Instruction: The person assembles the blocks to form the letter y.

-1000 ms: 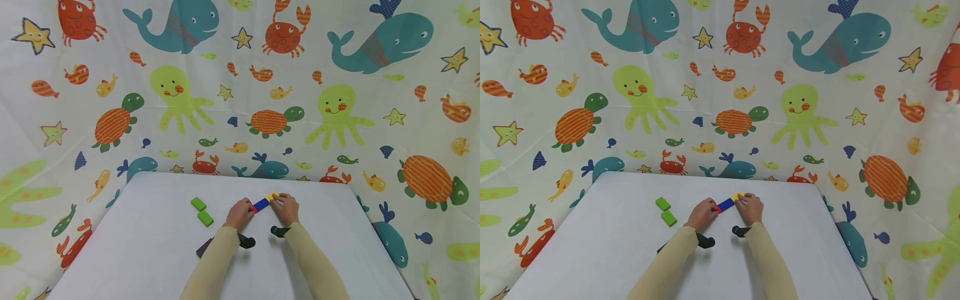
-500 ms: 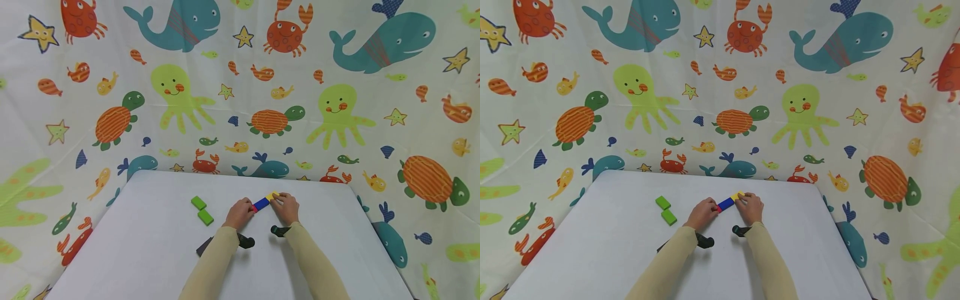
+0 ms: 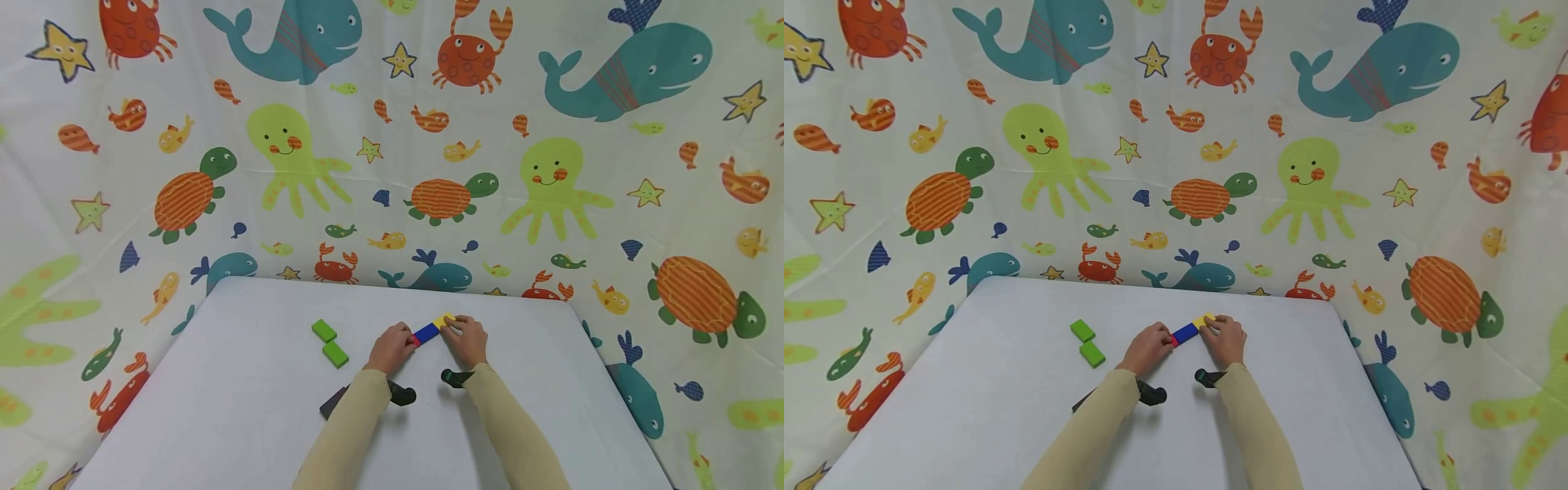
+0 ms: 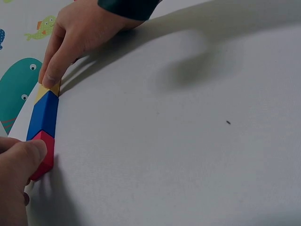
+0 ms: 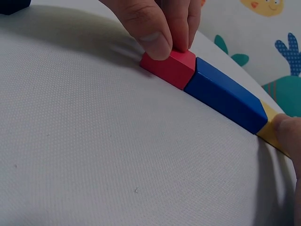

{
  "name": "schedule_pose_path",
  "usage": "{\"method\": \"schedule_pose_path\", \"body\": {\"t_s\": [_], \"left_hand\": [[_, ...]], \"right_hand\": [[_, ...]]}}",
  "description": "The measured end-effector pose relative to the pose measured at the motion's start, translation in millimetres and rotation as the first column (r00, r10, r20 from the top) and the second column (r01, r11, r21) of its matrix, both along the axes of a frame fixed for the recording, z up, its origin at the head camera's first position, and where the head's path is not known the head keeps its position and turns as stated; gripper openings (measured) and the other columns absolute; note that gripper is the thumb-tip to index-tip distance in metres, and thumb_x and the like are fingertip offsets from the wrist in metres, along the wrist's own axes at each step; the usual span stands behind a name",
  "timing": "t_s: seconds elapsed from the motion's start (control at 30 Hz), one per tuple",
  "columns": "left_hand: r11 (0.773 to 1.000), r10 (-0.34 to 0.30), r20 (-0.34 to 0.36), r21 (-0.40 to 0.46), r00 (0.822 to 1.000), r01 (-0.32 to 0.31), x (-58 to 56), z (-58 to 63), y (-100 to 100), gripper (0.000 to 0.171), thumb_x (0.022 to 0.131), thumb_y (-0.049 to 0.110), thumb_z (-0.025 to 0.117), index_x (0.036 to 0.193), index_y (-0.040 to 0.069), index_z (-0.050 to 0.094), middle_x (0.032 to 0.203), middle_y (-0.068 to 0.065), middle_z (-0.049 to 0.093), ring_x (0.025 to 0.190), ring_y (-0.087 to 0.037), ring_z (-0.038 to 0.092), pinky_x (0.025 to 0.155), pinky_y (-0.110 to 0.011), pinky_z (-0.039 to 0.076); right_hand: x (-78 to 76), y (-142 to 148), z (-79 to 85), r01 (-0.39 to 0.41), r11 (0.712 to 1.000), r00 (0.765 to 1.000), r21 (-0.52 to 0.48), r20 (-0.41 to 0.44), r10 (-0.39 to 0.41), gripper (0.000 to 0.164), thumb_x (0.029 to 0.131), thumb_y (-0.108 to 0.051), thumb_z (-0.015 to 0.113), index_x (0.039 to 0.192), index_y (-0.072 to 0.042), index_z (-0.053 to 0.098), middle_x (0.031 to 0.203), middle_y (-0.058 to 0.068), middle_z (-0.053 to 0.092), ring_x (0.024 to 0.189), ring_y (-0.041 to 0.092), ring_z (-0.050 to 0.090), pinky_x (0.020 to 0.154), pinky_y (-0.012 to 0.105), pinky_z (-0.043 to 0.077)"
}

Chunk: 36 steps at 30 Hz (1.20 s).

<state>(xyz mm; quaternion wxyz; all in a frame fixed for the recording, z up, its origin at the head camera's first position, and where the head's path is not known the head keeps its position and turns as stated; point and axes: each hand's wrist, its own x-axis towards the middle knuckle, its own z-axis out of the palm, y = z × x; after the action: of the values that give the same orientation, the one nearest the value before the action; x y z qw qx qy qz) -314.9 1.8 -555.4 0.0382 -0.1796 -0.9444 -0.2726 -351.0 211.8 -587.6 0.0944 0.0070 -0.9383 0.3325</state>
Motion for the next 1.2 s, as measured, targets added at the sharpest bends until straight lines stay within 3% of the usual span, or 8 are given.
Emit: {"method": "schedule_pose_path", "body": {"t_s": [0.47,0.9,1.03,1.2], "left_hand": [[1.000,0.007,-0.033,-0.021,0.999,-0.008,-4.5,-7.6,2.0,0.012,0.086,0.020,0.076,0.090,0.008,0.075,0.096,-0.002,0.063,0.083,-0.015,0.056,0.081,-0.027,0.052],[0.999,-0.004,-0.051,-0.042,0.999,0.002,-3.8,-7.5,-2.4,0.020,0.088,0.027,0.075,0.097,0.009,0.072,0.098,-0.003,0.061,0.084,-0.014,0.056,0.081,-0.027,0.052],[0.999,0.014,-0.059,-0.028,0.998,-0.016,-5.6,-11.6,-12.7,0.027,0.094,0.033,0.067,0.107,0.010,0.070,0.106,-0.003,0.061,0.093,-0.015,0.060,0.087,-0.030,0.052],[0.996,0.088,-0.107,-0.016,0.990,-0.090,-9.8,-6.7,-44.5,0.025,0.098,0.030,0.060,0.111,0.010,0.069,0.109,-0.005,0.062,0.100,-0.019,0.061,0.091,-0.036,0.051]], "right_hand": [[0.3,0.4,0.2,0.000,1.000,1.000,-0.016,0.000,0.000,0.041,0.092,-0.037,0.068,0.125,-0.013,0.068,0.129,0.016,0.059,0.120,0.038,0.047,0.101,0.059,0.030],[-0.4,2.7,-4.5,-0.016,1.000,0.999,0.010,-0.032,0.017,0.042,0.091,-0.038,0.069,0.127,-0.015,0.068,0.132,0.016,0.058,0.121,0.039,0.048,0.100,0.060,0.032],[0.4,1.5,-1.5,0.005,1.000,1.000,-0.011,-0.022,-0.005,0.044,0.091,-0.036,0.068,0.128,-0.013,0.067,0.134,0.017,0.056,0.122,0.040,0.048,0.100,0.061,0.034],[6.1,-8.7,13.4,0.042,0.996,0.999,-0.080,0.004,-0.042,0.045,0.092,-0.032,0.068,0.128,-0.005,0.064,0.131,0.019,0.056,0.116,0.035,0.055,0.098,0.052,0.044]]}}
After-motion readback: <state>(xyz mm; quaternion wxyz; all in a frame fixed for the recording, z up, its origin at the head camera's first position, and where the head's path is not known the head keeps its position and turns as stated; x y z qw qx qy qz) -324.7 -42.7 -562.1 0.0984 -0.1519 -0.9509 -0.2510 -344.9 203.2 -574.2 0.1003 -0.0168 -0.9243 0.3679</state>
